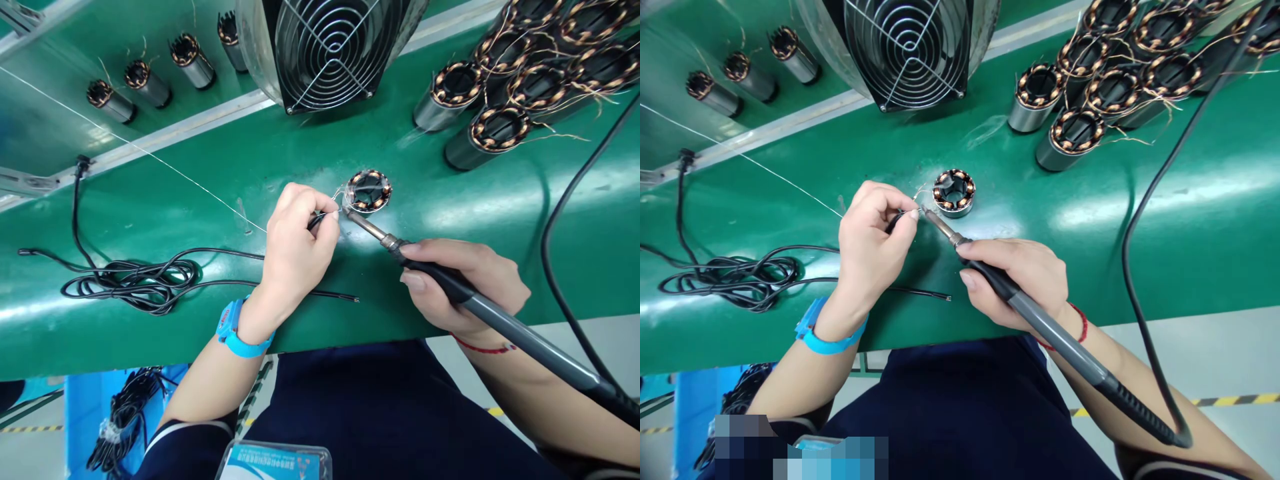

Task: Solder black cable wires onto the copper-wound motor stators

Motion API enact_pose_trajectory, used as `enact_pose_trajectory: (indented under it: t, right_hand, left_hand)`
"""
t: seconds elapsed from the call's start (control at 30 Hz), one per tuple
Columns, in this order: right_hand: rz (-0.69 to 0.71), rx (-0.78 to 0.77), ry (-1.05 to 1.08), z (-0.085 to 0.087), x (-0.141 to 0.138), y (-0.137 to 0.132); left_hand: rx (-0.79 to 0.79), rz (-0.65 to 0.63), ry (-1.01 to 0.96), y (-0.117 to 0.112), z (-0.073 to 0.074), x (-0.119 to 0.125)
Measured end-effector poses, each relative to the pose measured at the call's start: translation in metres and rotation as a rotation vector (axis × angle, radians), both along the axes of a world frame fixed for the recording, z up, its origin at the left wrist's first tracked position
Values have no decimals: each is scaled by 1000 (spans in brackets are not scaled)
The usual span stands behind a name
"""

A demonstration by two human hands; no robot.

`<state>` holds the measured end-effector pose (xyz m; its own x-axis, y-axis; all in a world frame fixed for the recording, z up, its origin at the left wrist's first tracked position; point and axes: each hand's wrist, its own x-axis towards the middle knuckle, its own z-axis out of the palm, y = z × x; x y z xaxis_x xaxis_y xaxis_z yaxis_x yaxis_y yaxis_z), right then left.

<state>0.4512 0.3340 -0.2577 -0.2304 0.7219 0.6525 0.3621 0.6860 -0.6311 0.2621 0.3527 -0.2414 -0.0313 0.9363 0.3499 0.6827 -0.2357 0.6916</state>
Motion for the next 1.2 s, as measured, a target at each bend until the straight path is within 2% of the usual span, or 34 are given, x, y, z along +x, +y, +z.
enact_pose_trajectory:
  t: [0.13,0.27,0.4,0.5,0.63,0.8,0.97,1.07,1.13,1.2]
  right_hand:
    - [9,-32,-46,6,1,3]
    - [29,-113,-240,25,-2,12]
    - [45,-163,-342,45,-6,30]
    - [75,-174,-396,50,-10,46]
    - [132,-204,-370,39,-17,57]
    - [72,-176,-310,19,-25,55]
    - [67,-199,-334,14,-26,55]
    - [57,-232,-322,13,-25,57]
    - [56,-223,-287,10,-24,59]
    - [85,-213,-296,7,-24,63]
  left_hand:
    - [1,-3,1,0,0,0]
    - [13,-7,-13,0,0,0]
    - [12,-16,-22,1,1,0]
    - [18,-15,-22,1,1,0]
    - [31,-19,-23,1,1,0]
    - [18,-20,-20,1,1,0]
    - [3,-23,-72,0,1,1]
    - [-118,6,-169,0,2,-2]
    - [-277,17,-290,1,4,-7]
    - [-484,-24,-411,5,8,-13]
